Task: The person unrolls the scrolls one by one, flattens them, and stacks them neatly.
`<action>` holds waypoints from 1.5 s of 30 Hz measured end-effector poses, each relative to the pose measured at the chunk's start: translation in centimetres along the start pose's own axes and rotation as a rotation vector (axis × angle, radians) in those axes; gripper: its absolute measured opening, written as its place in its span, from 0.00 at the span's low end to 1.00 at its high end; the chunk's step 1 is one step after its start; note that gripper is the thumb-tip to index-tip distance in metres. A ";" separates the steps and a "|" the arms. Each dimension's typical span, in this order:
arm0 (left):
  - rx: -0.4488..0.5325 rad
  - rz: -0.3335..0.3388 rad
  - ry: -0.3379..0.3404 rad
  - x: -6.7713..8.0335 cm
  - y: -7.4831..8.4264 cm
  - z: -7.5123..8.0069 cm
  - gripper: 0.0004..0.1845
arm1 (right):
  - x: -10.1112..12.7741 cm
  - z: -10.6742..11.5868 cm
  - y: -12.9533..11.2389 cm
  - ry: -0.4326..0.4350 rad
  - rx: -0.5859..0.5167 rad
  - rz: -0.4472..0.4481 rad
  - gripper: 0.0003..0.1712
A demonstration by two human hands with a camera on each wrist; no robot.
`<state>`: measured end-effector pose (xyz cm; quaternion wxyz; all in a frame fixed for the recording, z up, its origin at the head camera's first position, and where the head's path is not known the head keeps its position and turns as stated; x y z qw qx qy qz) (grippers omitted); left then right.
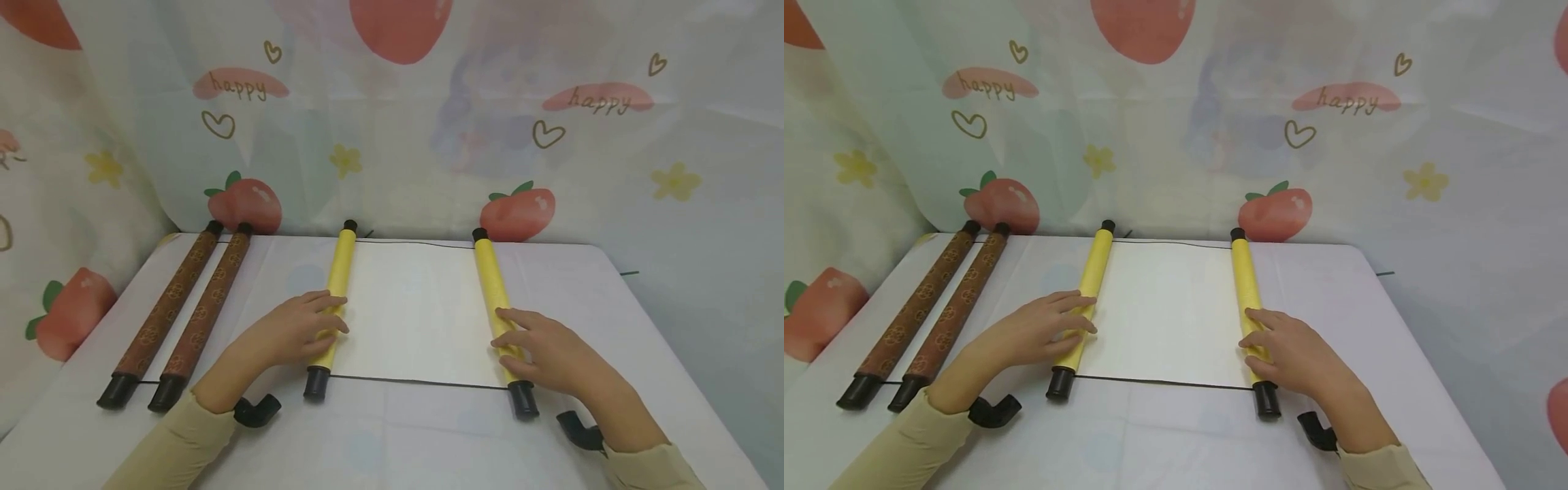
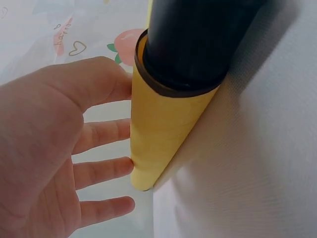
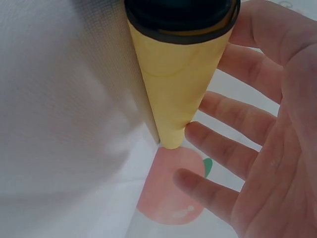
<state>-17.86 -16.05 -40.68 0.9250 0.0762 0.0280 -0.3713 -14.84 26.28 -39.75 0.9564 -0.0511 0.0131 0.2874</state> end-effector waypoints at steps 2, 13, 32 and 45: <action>-0.002 0.006 -0.008 0.0 0.0 0.1 0.08 | 0.0 0.0 0.0 0.000 0.003 -0.003 0.12; 0.004 0.019 -0.001 0.0 -0.1 0.0 0.05 | 0.0 -0.1 0.4 0.039 -0.010 0.024 0.10; -0.023 -0.006 0.013 0.1 -0.7 -0.2 0.10 | 0.3 0.3 0.6 0.004 -0.010 -0.022 0.14; -0.029 0.009 0.016 0.0 -0.9 -0.3 0.09 | 0.4 0.5 0.9 -0.055 -0.013 -0.078 0.14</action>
Point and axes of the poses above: each hand's wrist, its own x-axis away from the middle knuckle, its own z-axis out of the back of the hand, y = z × x, the point moved 1 cm from there along -x, towards the middle knuckle, and after that the axes turned 1 degree about z, right-handed, at the moved point
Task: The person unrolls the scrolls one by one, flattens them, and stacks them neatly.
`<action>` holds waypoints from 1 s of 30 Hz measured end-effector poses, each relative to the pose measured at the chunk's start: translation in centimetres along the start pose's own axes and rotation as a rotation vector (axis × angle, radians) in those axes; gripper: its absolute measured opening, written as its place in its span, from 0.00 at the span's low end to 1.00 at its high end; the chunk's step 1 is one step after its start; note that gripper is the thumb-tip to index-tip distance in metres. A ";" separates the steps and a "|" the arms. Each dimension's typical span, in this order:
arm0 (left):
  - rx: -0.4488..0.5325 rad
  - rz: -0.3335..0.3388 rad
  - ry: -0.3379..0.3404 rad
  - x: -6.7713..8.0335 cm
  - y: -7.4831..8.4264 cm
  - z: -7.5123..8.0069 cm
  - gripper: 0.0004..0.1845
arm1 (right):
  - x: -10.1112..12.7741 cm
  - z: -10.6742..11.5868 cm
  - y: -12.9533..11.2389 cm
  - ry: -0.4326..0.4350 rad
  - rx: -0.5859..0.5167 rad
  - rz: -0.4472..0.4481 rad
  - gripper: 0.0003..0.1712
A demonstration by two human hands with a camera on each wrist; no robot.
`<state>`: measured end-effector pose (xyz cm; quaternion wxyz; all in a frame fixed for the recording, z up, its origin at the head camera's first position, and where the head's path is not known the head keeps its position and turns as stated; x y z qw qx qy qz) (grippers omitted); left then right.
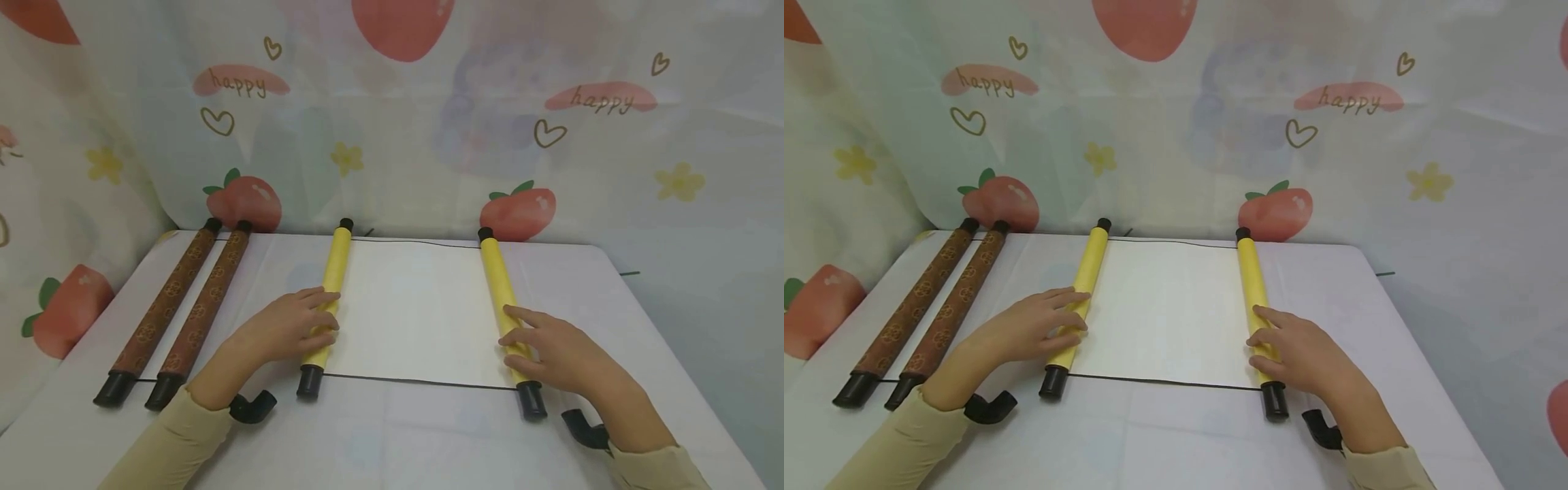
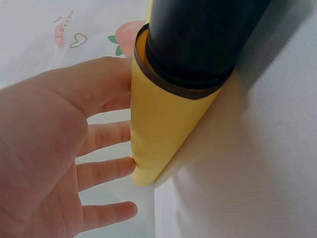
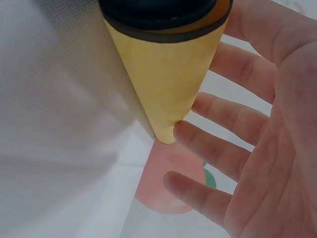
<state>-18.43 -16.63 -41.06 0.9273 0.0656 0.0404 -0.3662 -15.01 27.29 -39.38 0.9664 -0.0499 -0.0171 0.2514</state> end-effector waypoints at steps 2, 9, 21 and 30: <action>0.002 0.014 -0.011 0.0 0.0 0.0 0.08 | 0.0 -0.1 0.1 -0.003 -0.001 -0.002 0.14; 0.005 0.028 -0.027 0.1 -0.1 0.2 0.10 | 0.0 0.0 0.3 -0.008 0.007 -0.006 0.17; 0.018 0.057 -0.065 0.1 -0.2 0.4 0.10 | 0.2 0.3 0.4 -0.017 -0.021 -0.017 0.16; 0.014 0.034 -0.044 0.3 -0.2 0.5 0.09 | 0.3 0.4 0.4 -0.050 -0.011 -0.051 0.21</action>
Point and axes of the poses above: each hand's wrist, its own x-axis away from the middle knuckle, its own z-axis out of the back of the hand, y = z × x, the point moved 1 cm from there along -x, towards the middle knuckle, and after that the axes turned 1 degree about z, right-handed, at the moved point
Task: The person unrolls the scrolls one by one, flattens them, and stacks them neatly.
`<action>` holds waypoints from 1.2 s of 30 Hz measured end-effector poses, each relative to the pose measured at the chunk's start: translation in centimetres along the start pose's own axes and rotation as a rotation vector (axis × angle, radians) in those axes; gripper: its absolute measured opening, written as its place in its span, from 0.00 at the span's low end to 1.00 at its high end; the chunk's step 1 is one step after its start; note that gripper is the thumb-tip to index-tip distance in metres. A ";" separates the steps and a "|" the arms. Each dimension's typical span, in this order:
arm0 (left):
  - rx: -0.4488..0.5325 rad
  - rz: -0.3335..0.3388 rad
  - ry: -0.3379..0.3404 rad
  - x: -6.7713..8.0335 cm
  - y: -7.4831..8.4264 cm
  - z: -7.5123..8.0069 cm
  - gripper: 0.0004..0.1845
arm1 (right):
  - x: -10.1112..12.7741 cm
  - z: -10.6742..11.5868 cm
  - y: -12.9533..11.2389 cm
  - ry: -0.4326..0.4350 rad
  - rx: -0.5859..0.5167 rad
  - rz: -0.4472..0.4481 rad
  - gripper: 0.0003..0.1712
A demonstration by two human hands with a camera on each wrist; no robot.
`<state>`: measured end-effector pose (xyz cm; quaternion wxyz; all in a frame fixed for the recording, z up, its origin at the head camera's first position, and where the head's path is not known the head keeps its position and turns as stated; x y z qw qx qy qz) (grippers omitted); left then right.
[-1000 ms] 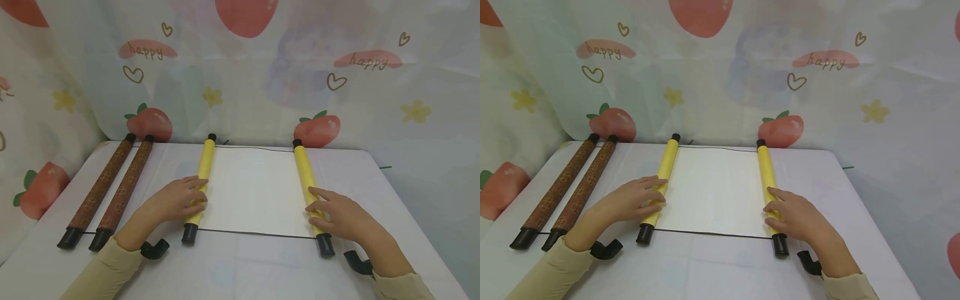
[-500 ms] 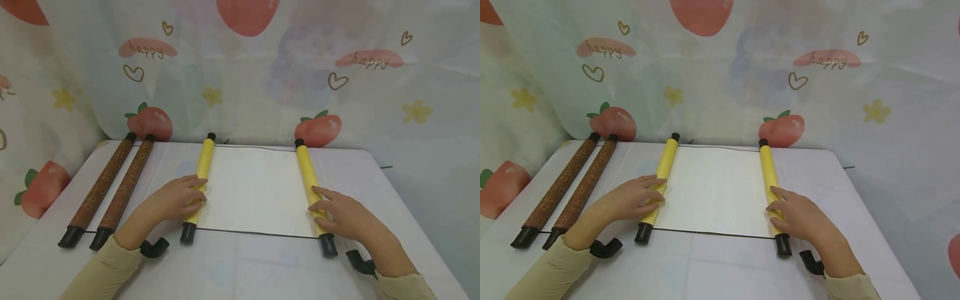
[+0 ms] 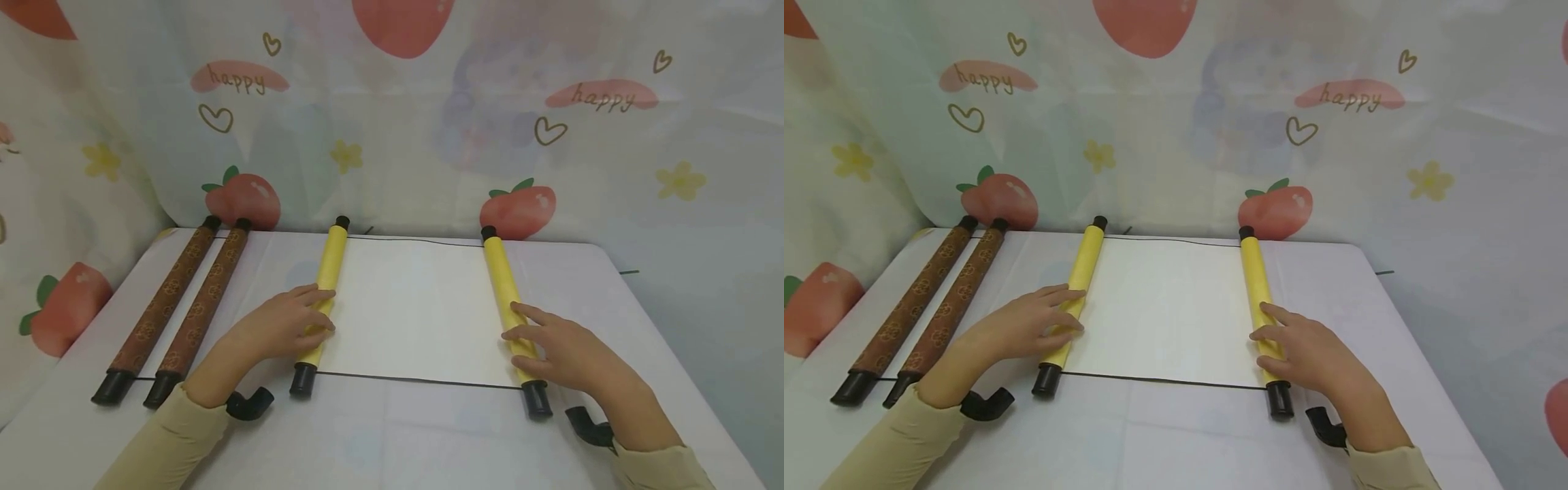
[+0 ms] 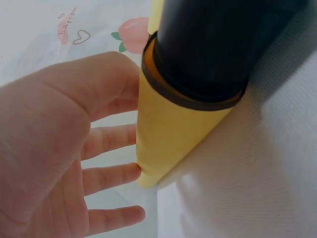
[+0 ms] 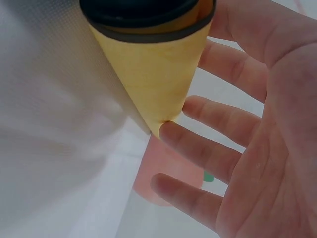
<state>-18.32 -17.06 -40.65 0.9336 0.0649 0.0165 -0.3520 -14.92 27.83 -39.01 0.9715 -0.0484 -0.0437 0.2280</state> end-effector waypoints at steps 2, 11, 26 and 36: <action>0.004 0.010 -0.012 0.0 0.0 0.0 0.09 | 0.0 0.0 0.0 -0.006 -0.001 -0.010 0.20; 0.004 0.053 -0.070 0.0 -0.3 0.0 0.15 | 0.0 0.1 0.1 -0.052 -0.046 -0.034 0.23; 0.010 0.072 -0.083 0.0 -0.5 0.0 0.13 | -0.2 0.1 0.3 -0.085 -0.034 -0.072 0.21; 0.025 0.086 -0.076 -0.1 -0.6 0.0 0.10 | -0.2 0.3 0.3 -0.087 -0.033 -0.083 0.22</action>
Point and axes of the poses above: each hand's wrist, its own x-axis away from the middle knuckle, its own z-axis out of the back of the hand, y = z × x, the point moved 1 cm from there along -x, towards the middle knuckle, and after that the axes turned 1 degree about z, right-handed, at the moved point
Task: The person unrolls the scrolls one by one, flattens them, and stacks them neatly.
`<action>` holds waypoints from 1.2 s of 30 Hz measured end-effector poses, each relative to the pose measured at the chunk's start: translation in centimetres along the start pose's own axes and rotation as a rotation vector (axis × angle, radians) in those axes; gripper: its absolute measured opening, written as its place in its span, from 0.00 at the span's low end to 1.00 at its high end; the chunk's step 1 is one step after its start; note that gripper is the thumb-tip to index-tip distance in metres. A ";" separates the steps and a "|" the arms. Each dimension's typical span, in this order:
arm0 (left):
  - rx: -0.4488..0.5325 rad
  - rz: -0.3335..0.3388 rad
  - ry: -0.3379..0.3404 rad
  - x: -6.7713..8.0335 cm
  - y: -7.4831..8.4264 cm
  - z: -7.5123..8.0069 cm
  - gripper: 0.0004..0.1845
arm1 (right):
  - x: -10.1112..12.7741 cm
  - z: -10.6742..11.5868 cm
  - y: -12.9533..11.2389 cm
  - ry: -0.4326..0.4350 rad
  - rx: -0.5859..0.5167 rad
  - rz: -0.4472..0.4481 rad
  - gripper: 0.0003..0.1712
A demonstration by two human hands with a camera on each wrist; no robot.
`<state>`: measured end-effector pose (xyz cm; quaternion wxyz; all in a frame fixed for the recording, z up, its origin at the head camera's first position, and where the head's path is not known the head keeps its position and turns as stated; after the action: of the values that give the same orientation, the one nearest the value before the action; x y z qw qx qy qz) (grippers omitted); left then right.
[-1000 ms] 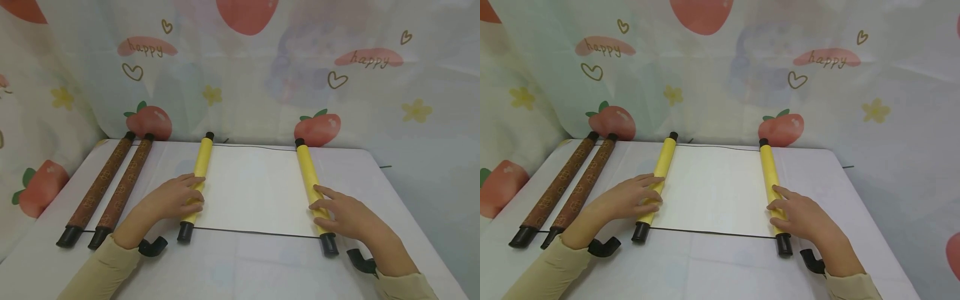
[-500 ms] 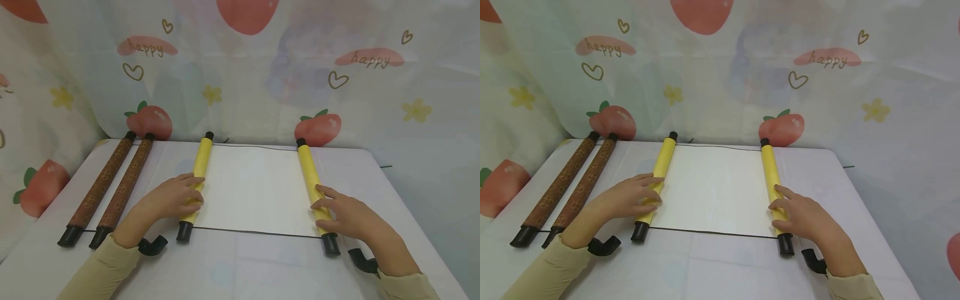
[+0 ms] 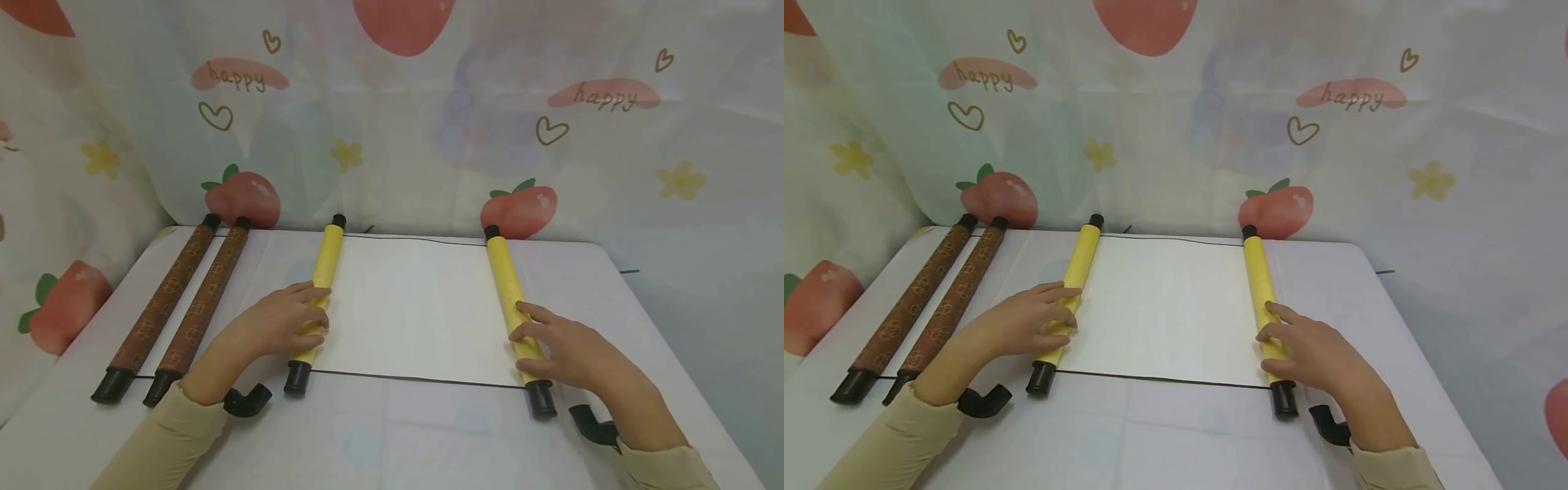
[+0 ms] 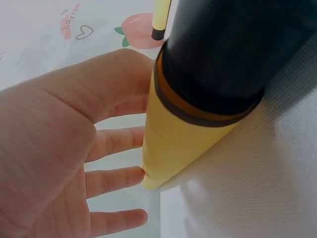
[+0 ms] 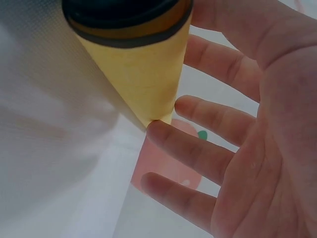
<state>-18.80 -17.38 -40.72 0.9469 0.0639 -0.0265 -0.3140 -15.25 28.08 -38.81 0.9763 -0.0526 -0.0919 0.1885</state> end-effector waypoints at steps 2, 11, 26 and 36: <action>-0.001 0.002 0.001 0.0 0.0 0.0 0.10 | 0.0 0.0 0.1 0.007 0.001 0.008 0.23; -0.011 0.007 -0.003 0.0 0.0 0.0 0.13 | -0.1 -0.1 0.2 -0.001 0.010 0.001 0.23; 0.008 0.025 -0.014 0.1 0.0 0.2 0.09 | 0.0 -0.3 0.5 0.040 0.021 0.020 0.16; 0.006 0.043 -0.026 0.0 -0.1 0.1 0.11 | 0.0 -0.2 0.5 0.023 0.009 0.007 0.19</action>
<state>-18.84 -17.48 -40.60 0.9528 0.0619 -0.0413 -0.2943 -15.38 28.57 -39.10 0.9769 -0.0505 -0.0797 0.1920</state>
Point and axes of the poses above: each hand's wrist, its own x-axis away from the middle knuckle, its own z-axis out of the back of the hand, y = z × x, the point moved 1 cm from there along -x, towards the middle knuckle, and after that the axes turned 1 degree about z, right-handed, at the moved point
